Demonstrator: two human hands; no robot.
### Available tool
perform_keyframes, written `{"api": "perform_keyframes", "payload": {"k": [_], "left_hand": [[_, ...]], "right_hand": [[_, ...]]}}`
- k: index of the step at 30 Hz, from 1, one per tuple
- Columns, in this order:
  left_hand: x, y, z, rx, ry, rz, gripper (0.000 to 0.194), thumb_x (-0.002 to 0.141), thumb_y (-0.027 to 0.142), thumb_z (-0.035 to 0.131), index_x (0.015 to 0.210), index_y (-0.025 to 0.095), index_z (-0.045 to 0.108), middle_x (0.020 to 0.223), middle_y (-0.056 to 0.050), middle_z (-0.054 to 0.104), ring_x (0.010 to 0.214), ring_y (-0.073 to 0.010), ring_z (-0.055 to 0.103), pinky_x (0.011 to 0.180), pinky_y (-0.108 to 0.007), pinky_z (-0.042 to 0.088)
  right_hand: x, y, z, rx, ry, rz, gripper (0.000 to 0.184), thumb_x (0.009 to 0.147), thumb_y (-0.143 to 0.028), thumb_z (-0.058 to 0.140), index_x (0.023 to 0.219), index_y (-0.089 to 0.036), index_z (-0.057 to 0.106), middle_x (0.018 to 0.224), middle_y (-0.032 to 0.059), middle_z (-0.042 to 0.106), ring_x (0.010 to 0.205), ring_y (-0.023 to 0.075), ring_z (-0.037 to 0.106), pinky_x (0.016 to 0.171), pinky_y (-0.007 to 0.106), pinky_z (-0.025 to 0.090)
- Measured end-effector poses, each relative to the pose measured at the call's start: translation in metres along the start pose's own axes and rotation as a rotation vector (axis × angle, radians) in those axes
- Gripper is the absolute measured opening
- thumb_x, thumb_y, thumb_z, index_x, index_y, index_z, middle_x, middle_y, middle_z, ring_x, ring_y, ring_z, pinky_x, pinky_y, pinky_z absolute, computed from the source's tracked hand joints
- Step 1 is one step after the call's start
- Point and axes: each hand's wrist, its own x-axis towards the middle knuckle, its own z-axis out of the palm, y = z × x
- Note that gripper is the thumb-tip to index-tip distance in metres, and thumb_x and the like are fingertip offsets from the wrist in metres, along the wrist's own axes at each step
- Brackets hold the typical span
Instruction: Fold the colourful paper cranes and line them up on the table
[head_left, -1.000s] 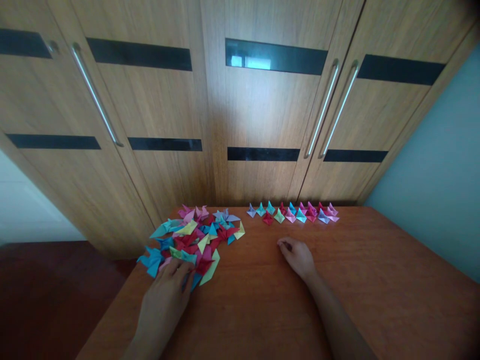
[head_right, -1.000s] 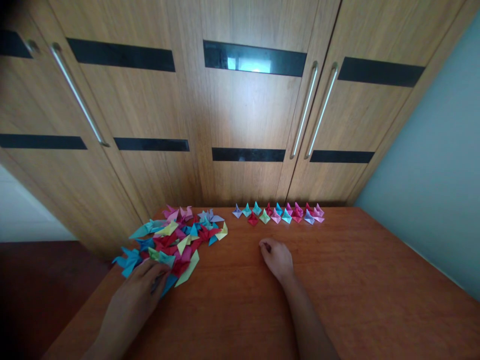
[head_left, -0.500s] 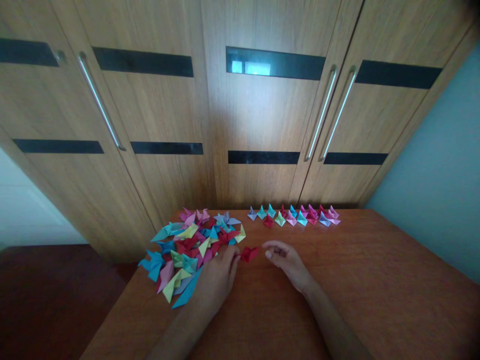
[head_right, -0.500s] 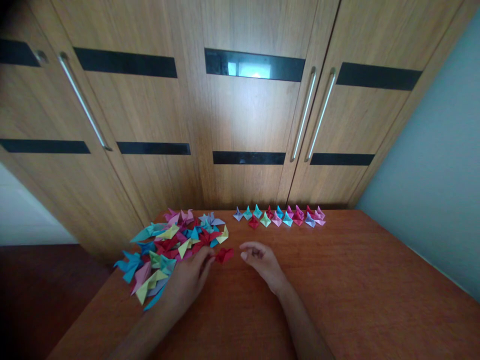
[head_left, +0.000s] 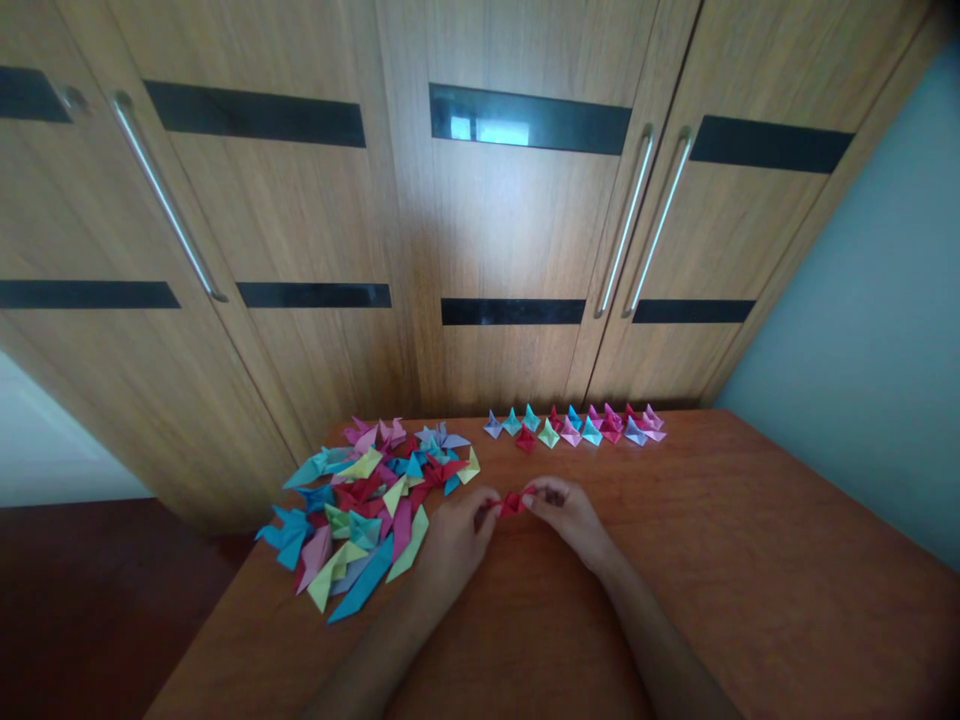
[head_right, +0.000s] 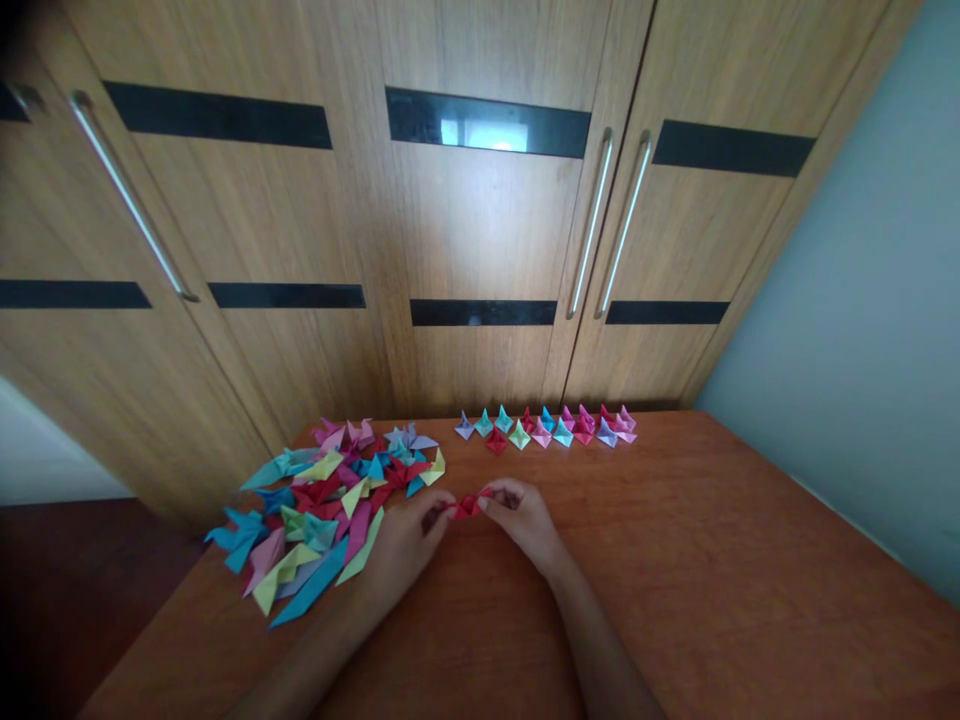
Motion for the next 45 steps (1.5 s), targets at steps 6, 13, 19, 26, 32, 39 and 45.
{"api": "perform_keyframes", "payload": {"k": [6, 13, 19, 26, 32, 39, 45], "left_hand": [[-0.002, -0.008, 0.005, -0.237, 0.064, -0.11, 0.015, 0.082, 0.025, 0.053, 0.094, 0.021, 0.062, 0.084, -0.001, 0.069, 0.076, -0.0156, 0.065, 0.072, -0.027, 0.05], [-0.002, 0.0, 0.0, -0.546, 0.058, -0.162, 0.021, 0.082, 0.029, 0.054, 0.098, 0.017, 0.06, 0.086, -0.005, 0.069, 0.077, -0.0163, 0.066, 0.074, -0.029, 0.054], [0.007, 0.004, -0.003, -0.428, 0.004, -0.117, 0.02, 0.084, 0.033, 0.053, 0.091, 0.018, 0.064, 0.078, -0.002, 0.07, 0.071, -0.0153, 0.066, 0.069, -0.026, 0.053], [0.046, 0.002, 0.005, 0.074, -0.011, 0.051, 0.018, 0.089, 0.026, 0.048, 0.094, 0.02, 0.065, 0.089, -0.002, 0.071, 0.079, -0.0146, 0.066, 0.073, -0.023, 0.048], [0.08, 0.003, 0.018, 0.418, -0.137, -0.005, 0.027, 0.093, 0.03, 0.039, 0.101, 0.017, 0.061, 0.092, -0.013, 0.069, 0.084, -0.0237, 0.066, 0.075, -0.032, 0.048], [0.096, -0.001, 0.032, 0.518, -0.205, -0.062, 0.032, 0.094, 0.03, 0.036, 0.106, 0.014, 0.06, 0.093, -0.017, 0.068, 0.087, -0.0261, 0.066, 0.074, -0.035, 0.049], [0.104, -0.003, 0.04, 0.567, -0.222, -0.083, 0.032, 0.094, 0.027, 0.033, 0.105, 0.014, 0.06, 0.095, -0.017, 0.067, 0.089, -0.0278, 0.066, 0.076, -0.038, 0.05]], "right_hand": [[-0.002, 0.0, 0.0, 0.031, 0.003, 0.022, 0.028, 0.067, -0.045, 0.07, 0.073, -0.018, 0.068, 0.067, -0.0002, 0.062, 0.064, 0.0129, 0.052, 0.059, 0.023, 0.04], [-0.005, -0.01, -0.003, 0.079, -0.007, 0.042, 0.031, 0.074, -0.048, 0.062, 0.073, -0.017, 0.066, 0.061, -0.0013, 0.056, 0.056, 0.0102, 0.045, 0.054, 0.022, 0.034], [0.002, 0.0, -0.008, 0.122, 0.092, 0.026, 0.036, 0.077, -0.052, 0.055, 0.07, -0.017, 0.064, 0.06, -0.0005, 0.054, 0.052, 0.0104, 0.042, 0.049, 0.023, 0.031], [0.01, 0.014, -0.018, 0.09, 0.257, 0.074, 0.028, 0.075, -0.043, 0.054, 0.08, -0.018, 0.065, 0.058, -0.0021, 0.05, 0.049, 0.0107, 0.042, 0.046, 0.023, 0.029], [0.01, 0.015, -0.017, 0.045, 0.23, 0.065, 0.025, 0.075, -0.038, 0.052, 0.08, -0.017, 0.065, 0.058, -0.0027, 0.052, 0.049, 0.0106, 0.044, 0.047, 0.023, 0.031], [0.011, 0.017, -0.016, -0.015, 0.222, 0.061, 0.026, 0.075, -0.037, 0.05, 0.081, -0.017, 0.066, 0.057, -0.002, 0.052, 0.048, 0.0104, 0.044, 0.046, 0.022, 0.033], [0.013, 0.019, -0.016, -0.048, 0.22, 0.052, 0.029, 0.076, -0.039, 0.05, 0.082, -0.016, 0.066, 0.056, -0.0014, 0.053, 0.046, 0.0101, 0.044, 0.044, 0.021, 0.034]]}}
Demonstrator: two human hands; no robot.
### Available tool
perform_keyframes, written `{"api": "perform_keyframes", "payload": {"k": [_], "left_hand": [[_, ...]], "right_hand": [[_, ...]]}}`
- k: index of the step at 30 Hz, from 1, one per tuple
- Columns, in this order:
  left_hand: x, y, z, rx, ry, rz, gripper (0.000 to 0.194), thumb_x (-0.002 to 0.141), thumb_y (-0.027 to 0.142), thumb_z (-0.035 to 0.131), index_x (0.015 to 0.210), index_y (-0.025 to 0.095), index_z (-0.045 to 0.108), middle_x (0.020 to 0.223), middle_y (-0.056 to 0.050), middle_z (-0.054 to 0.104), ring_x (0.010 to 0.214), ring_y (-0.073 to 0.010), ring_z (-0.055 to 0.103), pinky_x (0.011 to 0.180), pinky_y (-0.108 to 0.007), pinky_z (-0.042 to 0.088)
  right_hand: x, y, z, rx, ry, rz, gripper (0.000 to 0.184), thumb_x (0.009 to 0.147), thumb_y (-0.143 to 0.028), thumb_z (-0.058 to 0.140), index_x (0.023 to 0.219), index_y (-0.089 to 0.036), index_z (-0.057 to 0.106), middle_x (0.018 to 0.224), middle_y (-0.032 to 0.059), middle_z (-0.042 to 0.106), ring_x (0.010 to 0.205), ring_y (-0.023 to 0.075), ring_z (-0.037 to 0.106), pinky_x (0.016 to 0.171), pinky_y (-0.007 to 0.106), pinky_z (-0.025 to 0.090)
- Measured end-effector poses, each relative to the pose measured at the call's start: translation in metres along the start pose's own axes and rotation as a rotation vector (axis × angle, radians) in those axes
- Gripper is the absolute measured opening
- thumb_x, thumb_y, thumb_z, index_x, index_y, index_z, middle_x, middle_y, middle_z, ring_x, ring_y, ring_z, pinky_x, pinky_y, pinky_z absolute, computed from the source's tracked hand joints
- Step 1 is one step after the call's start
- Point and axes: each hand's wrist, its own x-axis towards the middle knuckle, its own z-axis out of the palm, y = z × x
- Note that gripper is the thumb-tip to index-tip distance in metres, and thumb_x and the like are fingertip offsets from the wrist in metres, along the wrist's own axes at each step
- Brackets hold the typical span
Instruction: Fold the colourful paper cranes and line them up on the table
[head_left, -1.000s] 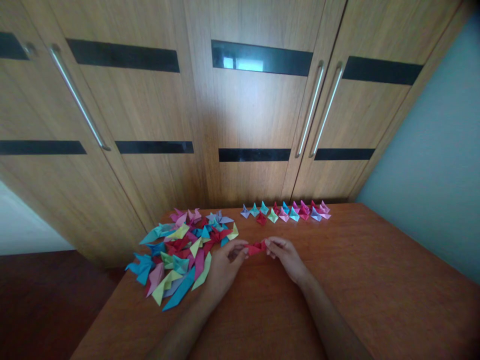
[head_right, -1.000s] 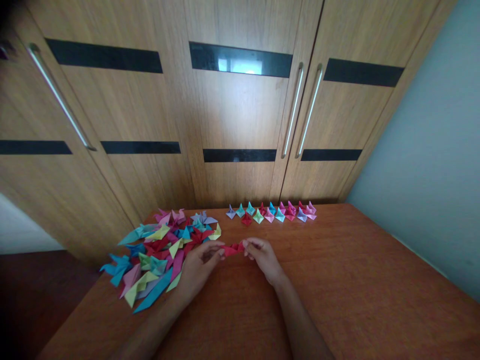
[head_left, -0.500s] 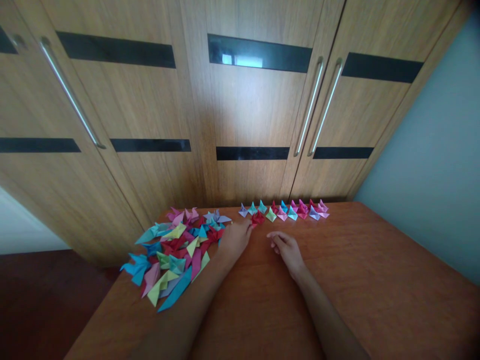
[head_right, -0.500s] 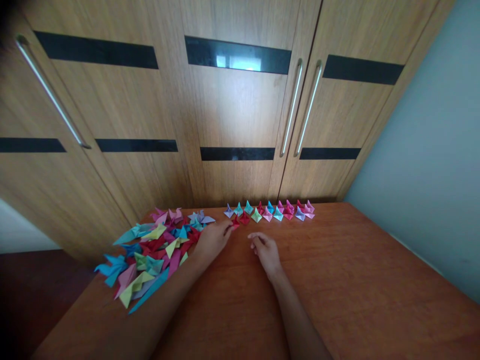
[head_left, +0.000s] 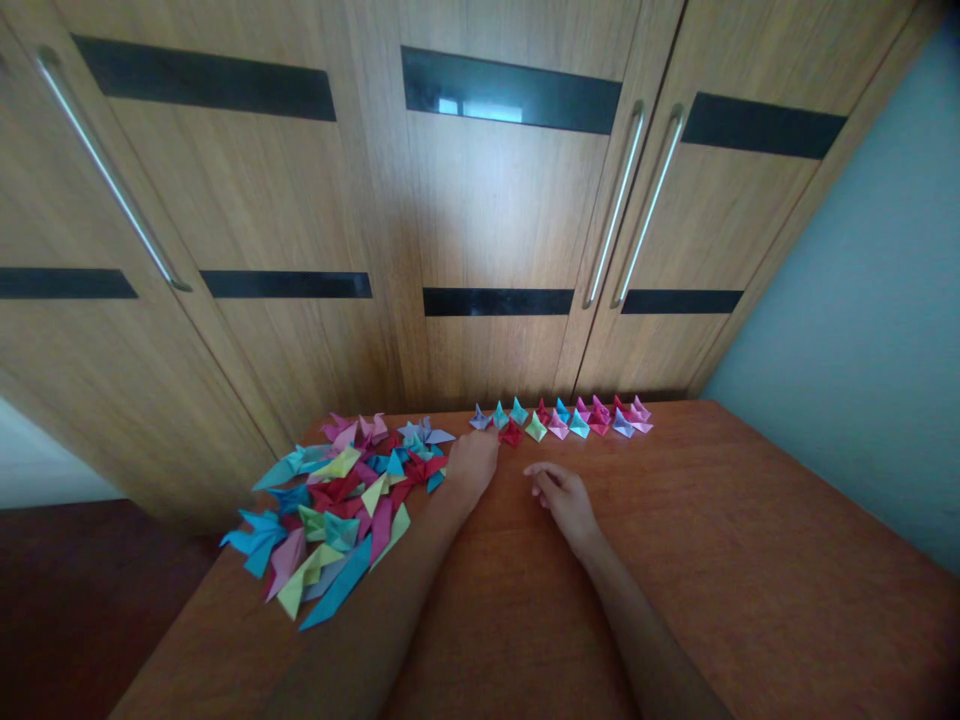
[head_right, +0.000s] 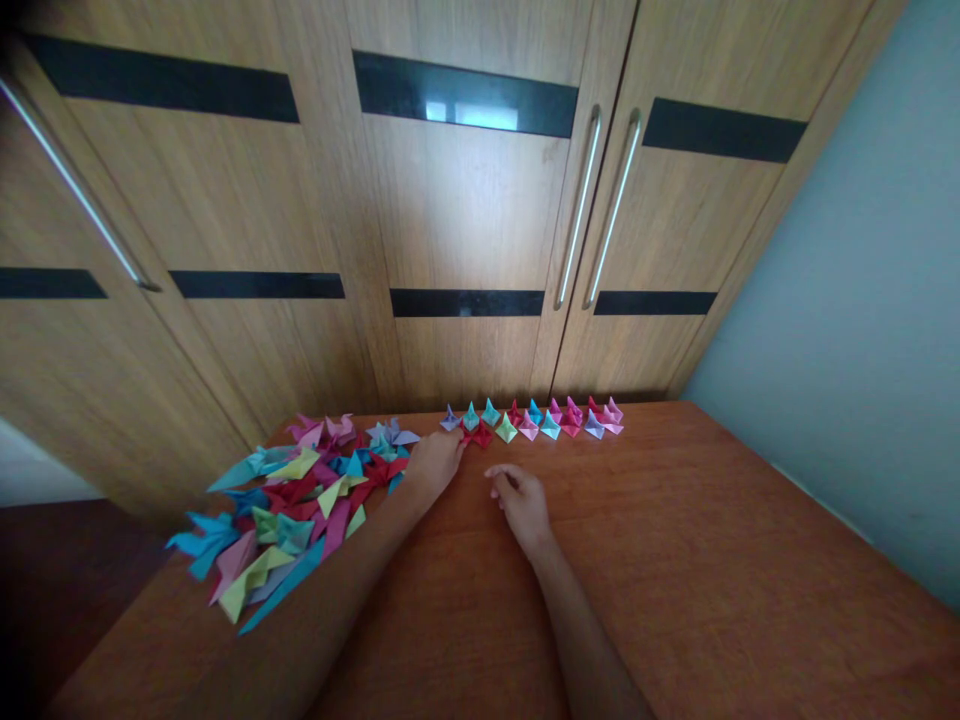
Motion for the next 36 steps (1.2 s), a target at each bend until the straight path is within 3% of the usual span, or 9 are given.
{"api": "perform_keyframes", "payload": {"k": [16, 23, 28, 36], "left_hand": [[-0.007, 0.014, -0.007, 0.007, 0.022, 0.054, 0.029, 0.094, 0.032, 0.034, 0.114, 0.02, 0.052, 0.104, -0.012, 0.064, 0.093, -0.0257, 0.063, 0.077, -0.038, 0.049], [0.008, 0.029, -0.005, -0.013, 0.01, 0.12, 0.028, 0.093, 0.031, 0.038, 0.112, 0.02, 0.054, 0.107, -0.012, 0.062, 0.096, -0.0242, 0.062, 0.077, -0.035, 0.05], [0.017, 0.032, 0.0, -0.003, -0.002, 0.144, 0.026, 0.093, 0.025, 0.037, 0.105, 0.018, 0.059, 0.101, -0.011, 0.064, 0.093, -0.0245, 0.063, 0.076, -0.036, 0.051], [0.021, 0.032, 0.004, 0.009, -0.019, 0.138, 0.028, 0.093, 0.019, 0.035, 0.11, 0.018, 0.058, 0.102, -0.012, 0.064, 0.094, -0.0225, 0.063, 0.079, -0.034, 0.051]], "right_hand": [[-0.001, 0.0, 0.001, -0.011, -0.009, 0.005, 0.026, 0.076, -0.036, 0.049, 0.081, -0.016, 0.066, 0.056, -0.0025, 0.053, 0.046, 0.0101, 0.045, 0.045, 0.022, 0.034], [0.001, 0.003, 0.001, -0.041, -0.013, -0.015, 0.027, 0.077, -0.037, 0.048, 0.08, -0.016, 0.066, 0.056, -0.0025, 0.053, 0.045, 0.01, 0.045, 0.044, 0.021, 0.033], [0.002, 0.004, 0.001, -0.057, -0.021, -0.013, 0.029, 0.077, -0.038, 0.048, 0.082, -0.017, 0.067, 0.056, -0.0019, 0.054, 0.045, 0.0103, 0.045, 0.044, 0.021, 0.033], [0.001, 0.003, 0.001, -0.05, -0.019, -0.009, 0.026, 0.076, -0.033, 0.046, 0.081, -0.016, 0.066, 0.056, -0.0019, 0.054, 0.045, 0.0102, 0.045, 0.045, 0.021, 0.035]]}}
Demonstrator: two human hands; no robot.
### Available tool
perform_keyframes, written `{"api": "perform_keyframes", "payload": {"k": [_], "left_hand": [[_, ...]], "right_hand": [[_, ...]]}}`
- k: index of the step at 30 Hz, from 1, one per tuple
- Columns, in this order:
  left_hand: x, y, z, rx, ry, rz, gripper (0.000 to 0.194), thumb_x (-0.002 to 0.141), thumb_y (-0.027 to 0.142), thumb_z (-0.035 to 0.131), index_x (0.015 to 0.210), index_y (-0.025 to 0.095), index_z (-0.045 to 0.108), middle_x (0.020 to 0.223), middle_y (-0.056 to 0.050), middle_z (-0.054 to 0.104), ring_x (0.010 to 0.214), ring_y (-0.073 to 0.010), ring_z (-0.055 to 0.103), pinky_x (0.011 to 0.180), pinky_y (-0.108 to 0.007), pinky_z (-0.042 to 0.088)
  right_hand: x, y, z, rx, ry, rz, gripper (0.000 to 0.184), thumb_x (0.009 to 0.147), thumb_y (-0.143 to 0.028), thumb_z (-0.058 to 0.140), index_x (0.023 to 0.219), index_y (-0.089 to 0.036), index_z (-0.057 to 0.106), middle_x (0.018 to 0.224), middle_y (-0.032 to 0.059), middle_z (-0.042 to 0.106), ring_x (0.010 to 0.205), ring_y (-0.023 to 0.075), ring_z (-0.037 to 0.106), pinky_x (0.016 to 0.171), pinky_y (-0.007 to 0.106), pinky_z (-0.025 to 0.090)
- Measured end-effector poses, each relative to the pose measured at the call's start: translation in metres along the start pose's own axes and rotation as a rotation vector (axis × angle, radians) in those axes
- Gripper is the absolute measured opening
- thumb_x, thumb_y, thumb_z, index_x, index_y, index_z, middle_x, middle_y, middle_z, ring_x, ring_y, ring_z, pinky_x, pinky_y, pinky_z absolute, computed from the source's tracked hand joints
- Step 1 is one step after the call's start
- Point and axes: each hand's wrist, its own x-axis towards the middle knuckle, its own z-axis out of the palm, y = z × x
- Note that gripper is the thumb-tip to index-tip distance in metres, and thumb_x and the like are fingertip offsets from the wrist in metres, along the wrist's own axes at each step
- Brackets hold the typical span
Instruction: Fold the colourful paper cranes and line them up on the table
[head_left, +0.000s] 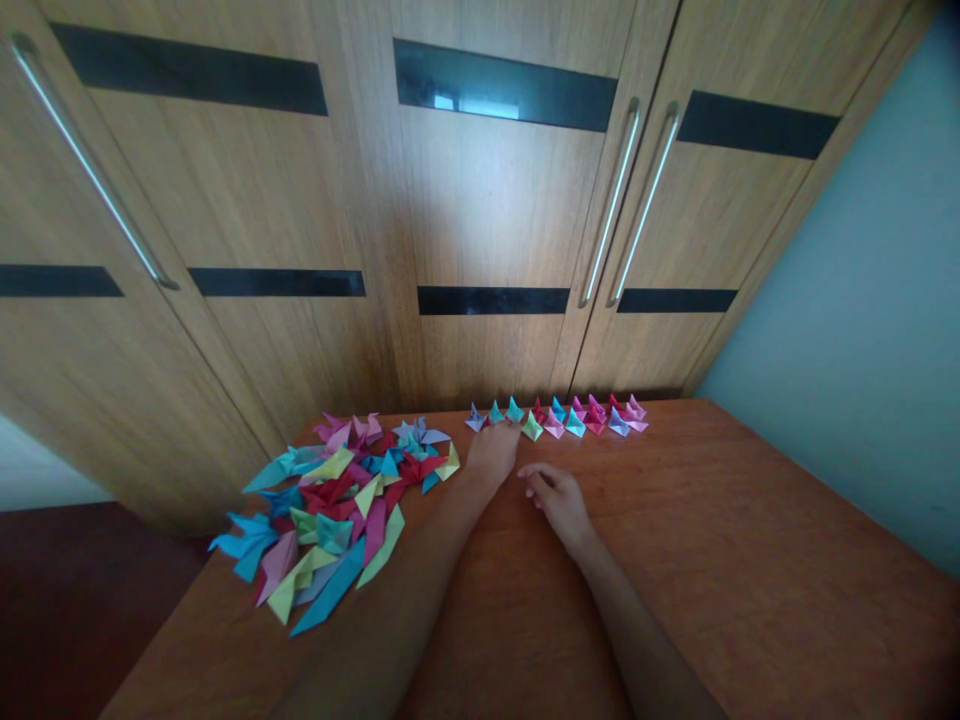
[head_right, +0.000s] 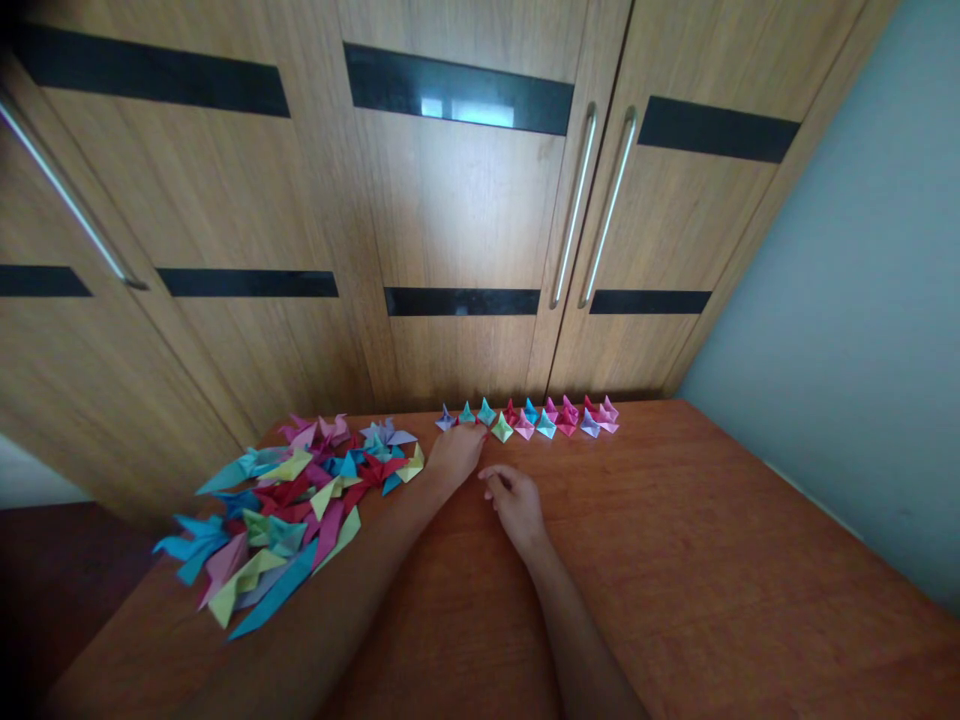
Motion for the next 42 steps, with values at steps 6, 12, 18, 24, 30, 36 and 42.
{"api": "perform_keyframes", "payload": {"k": [6, 12, 18, 24, 30, 36, 42], "left_hand": [[0.001, 0.001, 0.0, 0.001, -0.018, -0.023, 0.03, 0.093, 0.017, 0.033, 0.108, 0.017, 0.059, 0.102, -0.013, 0.064, 0.094, -0.0233, 0.063, 0.079, -0.035, 0.051], [0.004, 0.002, 0.001, -0.011, -0.014, -0.033, 0.03, 0.091, 0.012, 0.034, 0.107, 0.017, 0.06, 0.101, -0.013, 0.064, 0.094, -0.0236, 0.063, 0.079, -0.035, 0.05], [-0.002, 0.003, -0.003, -0.041, 0.026, -0.053, 0.029, 0.094, 0.023, 0.033, 0.107, 0.019, 0.059, 0.103, -0.011, 0.063, 0.094, -0.0226, 0.063, 0.079, -0.034, 0.05], [-0.03, -0.015, -0.007, -0.044, 0.091, -0.165, 0.03, 0.095, 0.029, 0.032, 0.114, 0.022, 0.053, 0.115, -0.011, 0.057, 0.097, -0.0221, 0.061, 0.081, -0.032, 0.047], [-0.044, -0.028, -0.001, -0.034, 0.125, -0.269, 0.03, 0.092, 0.032, 0.04, 0.117, 0.019, 0.049, 0.117, -0.013, 0.055, 0.098, -0.0233, 0.061, 0.081, -0.032, 0.047], [-0.037, -0.028, -0.002, -0.025, 0.116, -0.296, 0.034, 0.089, 0.036, 0.045, 0.117, 0.017, 0.047, 0.11, -0.014, 0.06, 0.096, -0.0259, 0.061, 0.077, -0.033, 0.047], [-0.026, -0.027, -0.006, -0.004, 0.084, -0.285, 0.036, 0.087, 0.039, 0.05, 0.116, 0.019, 0.049, 0.109, -0.014, 0.062, 0.104, -0.0276, 0.058, 0.081, -0.036, 0.046]], "right_hand": [[0.0, -0.001, 0.0, 0.013, 0.002, 0.003, 0.025, 0.075, -0.031, 0.047, 0.081, -0.016, 0.066, 0.056, -0.0021, 0.053, 0.046, 0.0103, 0.045, 0.045, 0.021, 0.035], [0.001, 0.0, 0.0, 0.016, -0.004, 0.0, 0.025, 0.075, -0.031, 0.047, 0.081, -0.017, 0.066, 0.056, -0.0023, 0.053, 0.046, 0.0102, 0.045, 0.045, 0.021, 0.035], [0.0, -0.001, -0.001, -0.001, -0.007, 0.0, 0.025, 0.075, -0.031, 0.047, 0.082, -0.017, 0.067, 0.056, -0.0021, 0.054, 0.046, 0.0106, 0.046, 0.045, 0.022, 0.036], [-0.001, -0.003, 0.0, -0.003, -0.01, -0.012, 0.026, 0.076, -0.032, 0.046, 0.081, -0.016, 0.066, 0.056, -0.0022, 0.054, 0.045, 0.0099, 0.045, 0.045, 0.021, 0.035], [-0.001, -0.001, 0.001, -0.008, 0.0, -0.009, 0.025, 0.075, -0.032, 0.047, 0.081, -0.016, 0.066, 0.056, -0.0021, 0.054, 0.045, 0.0101, 0.045, 0.045, 0.021, 0.035], [-0.001, 0.0, 0.001, 0.003, -0.004, -0.013, 0.024, 0.075, -0.031, 0.047, 0.081, -0.017, 0.066, 0.057, -0.0018, 0.054, 0.045, 0.0103, 0.044, 0.044, 0.021, 0.035], [0.0, 0.002, 0.001, -0.001, -0.011, -0.015, 0.026, 0.076, -0.034, 0.047, 0.081, -0.017, 0.066, 0.057, -0.0018, 0.054, 0.046, 0.0106, 0.045, 0.045, 0.021, 0.036]]}}
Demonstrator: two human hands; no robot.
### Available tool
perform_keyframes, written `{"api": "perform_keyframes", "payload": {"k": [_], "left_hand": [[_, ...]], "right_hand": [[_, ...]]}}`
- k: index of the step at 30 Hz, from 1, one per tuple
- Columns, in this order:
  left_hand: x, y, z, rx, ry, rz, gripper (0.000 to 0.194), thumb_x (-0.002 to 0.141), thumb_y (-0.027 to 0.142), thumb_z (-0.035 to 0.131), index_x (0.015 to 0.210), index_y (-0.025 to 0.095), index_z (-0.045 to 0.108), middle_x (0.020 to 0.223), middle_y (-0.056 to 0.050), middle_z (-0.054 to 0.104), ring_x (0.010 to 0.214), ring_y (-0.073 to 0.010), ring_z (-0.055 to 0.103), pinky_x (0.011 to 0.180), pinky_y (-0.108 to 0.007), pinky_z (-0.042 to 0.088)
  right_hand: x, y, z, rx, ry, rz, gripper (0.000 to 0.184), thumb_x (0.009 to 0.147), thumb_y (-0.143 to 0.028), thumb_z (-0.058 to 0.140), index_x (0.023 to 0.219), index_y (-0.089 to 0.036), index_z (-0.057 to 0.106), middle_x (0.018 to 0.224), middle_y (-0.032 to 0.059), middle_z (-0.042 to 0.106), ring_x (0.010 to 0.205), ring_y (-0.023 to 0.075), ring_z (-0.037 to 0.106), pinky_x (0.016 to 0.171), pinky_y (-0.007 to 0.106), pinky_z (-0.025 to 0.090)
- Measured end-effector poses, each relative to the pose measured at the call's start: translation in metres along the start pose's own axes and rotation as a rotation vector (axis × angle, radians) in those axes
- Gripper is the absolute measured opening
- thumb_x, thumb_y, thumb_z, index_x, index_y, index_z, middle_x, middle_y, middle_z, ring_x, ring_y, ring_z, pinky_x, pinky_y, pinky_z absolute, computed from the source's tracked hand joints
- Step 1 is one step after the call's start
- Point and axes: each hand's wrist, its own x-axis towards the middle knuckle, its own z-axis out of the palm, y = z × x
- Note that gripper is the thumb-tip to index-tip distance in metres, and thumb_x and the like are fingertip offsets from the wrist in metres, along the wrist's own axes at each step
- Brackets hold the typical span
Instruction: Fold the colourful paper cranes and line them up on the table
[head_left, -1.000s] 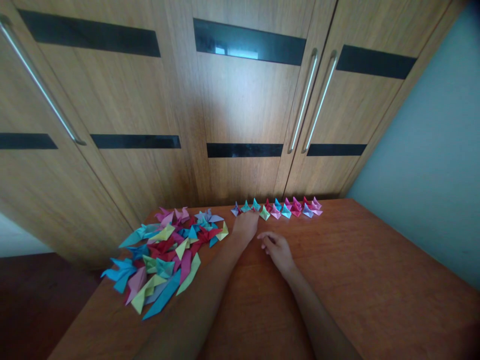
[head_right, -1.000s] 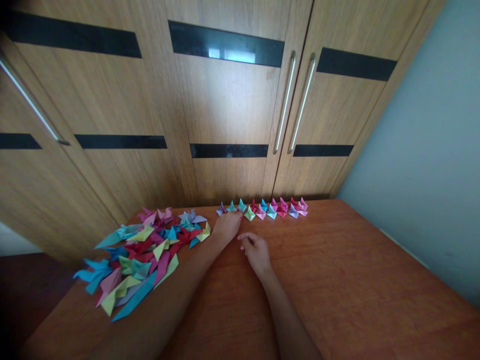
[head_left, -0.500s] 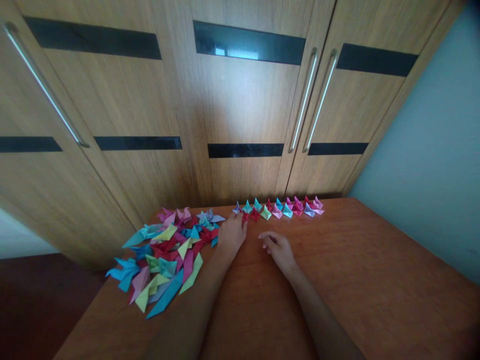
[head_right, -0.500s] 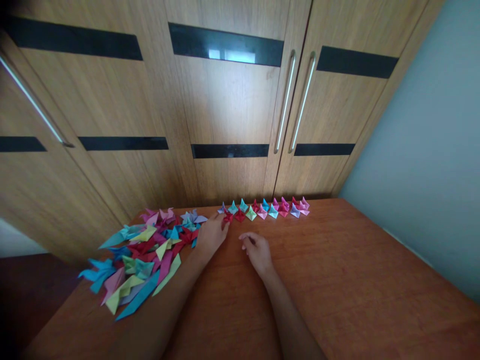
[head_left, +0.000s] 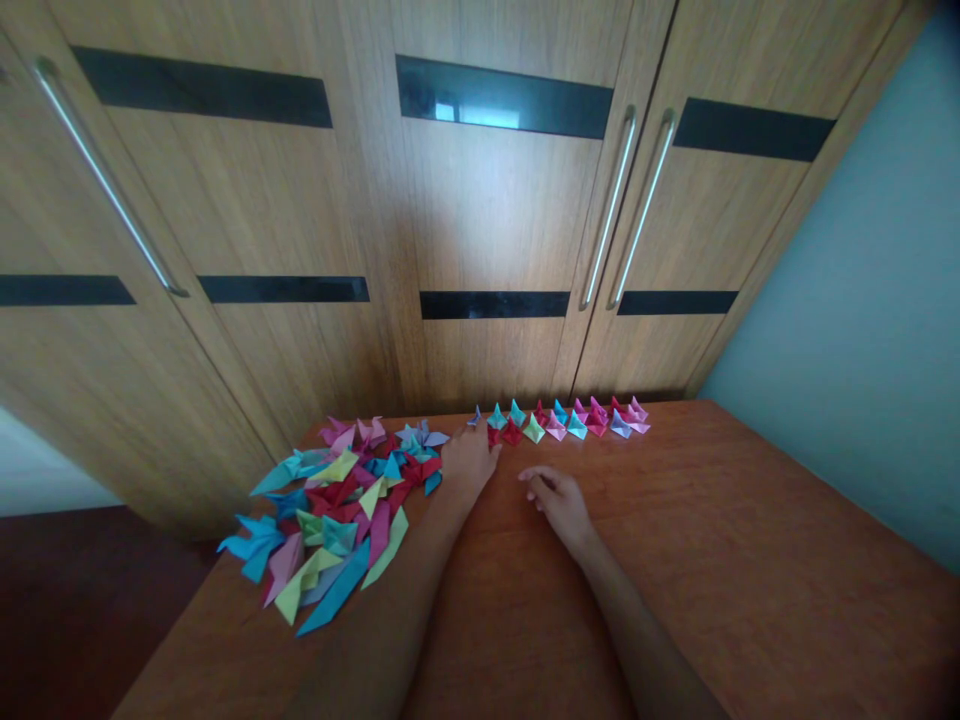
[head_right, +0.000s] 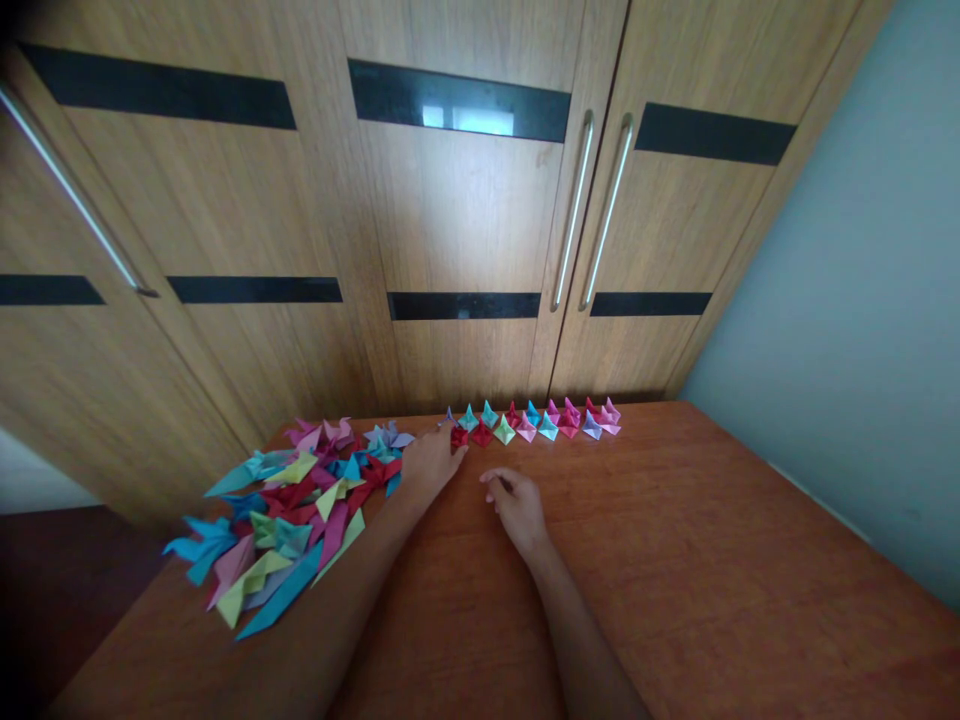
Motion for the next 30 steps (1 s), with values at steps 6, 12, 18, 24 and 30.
{"api": "perform_keyframes", "payload": {"k": [6, 12, 18, 24, 30], "left_hand": [[0.006, 0.001, 0.0, 0.022, -0.015, 0.023, 0.034, 0.085, 0.038, 0.051, 0.113, 0.018, 0.052, 0.106, -0.014, 0.064, 0.105, -0.0278, 0.057, 0.084, -0.037, 0.045], [0.009, 0.001, -0.001, 0.033, -0.02, 0.037, 0.03, 0.088, 0.033, 0.046, 0.113, 0.018, 0.052, 0.107, -0.014, 0.063, 0.104, -0.0272, 0.058, 0.084, -0.037, 0.046], [0.005, 0.003, -0.004, 0.03, -0.007, 0.05, 0.027, 0.088, 0.028, 0.046, 0.113, 0.02, 0.051, 0.109, -0.012, 0.063, 0.105, -0.0256, 0.057, 0.086, -0.035, 0.045], [-0.011, -0.006, -0.018, 0.016, 0.046, 0.088, 0.031, 0.087, 0.026, 0.048, 0.117, 0.02, 0.049, 0.11, -0.011, 0.062, 0.107, -0.0256, 0.054, 0.09, -0.035, 0.042], [-0.05, -0.039, -0.036, 0.036, 0.141, 0.166, 0.033, 0.084, 0.026, 0.05, 0.117, 0.02, 0.051, 0.111, -0.01, 0.061, 0.106, -0.0254, 0.053, 0.092, -0.035, 0.041]], "right_hand": [[0.0, 0.002, 0.0, -0.013, 0.001, -0.002, 0.026, 0.076, -0.033, 0.047, 0.082, -0.017, 0.066, 0.057, -0.0016, 0.055, 0.046, 0.0106, 0.045, 0.045, 0.021, 0.036], [-0.001, -0.001, 0.0, -0.011, -0.001, 0.005, 0.025, 0.076, -0.031, 0.046, 0.082, -0.017, 0.066, 0.058, -0.0016, 0.055, 0.046, 0.0106, 0.045, 0.045, 0.021, 0.036], [-0.001, -0.001, 0.0, -0.002, 0.003, 0.022, 0.026, 0.075, -0.033, 0.047, 0.08, -0.017, 0.066, 0.057, -0.0017, 0.054, 0.046, 0.0107, 0.045, 0.044, 0.021, 0.035], [-0.002, -0.002, 0.0, -0.012, -0.002, 0.006, 0.025, 0.075, -0.032, 0.047, 0.081, -0.018, 0.067, 0.057, -0.0018, 0.056, 0.046, 0.0108, 0.046, 0.046, 0.022, 0.036], [-0.003, 0.0, 0.0, -0.046, -0.006, -0.008, 0.026, 0.078, -0.034, 0.047, 0.081, -0.017, 0.067, 0.058, -0.001, 0.056, 0.047, 0.0114, 0.047, 0.046, 0.022, 0.036]]}}
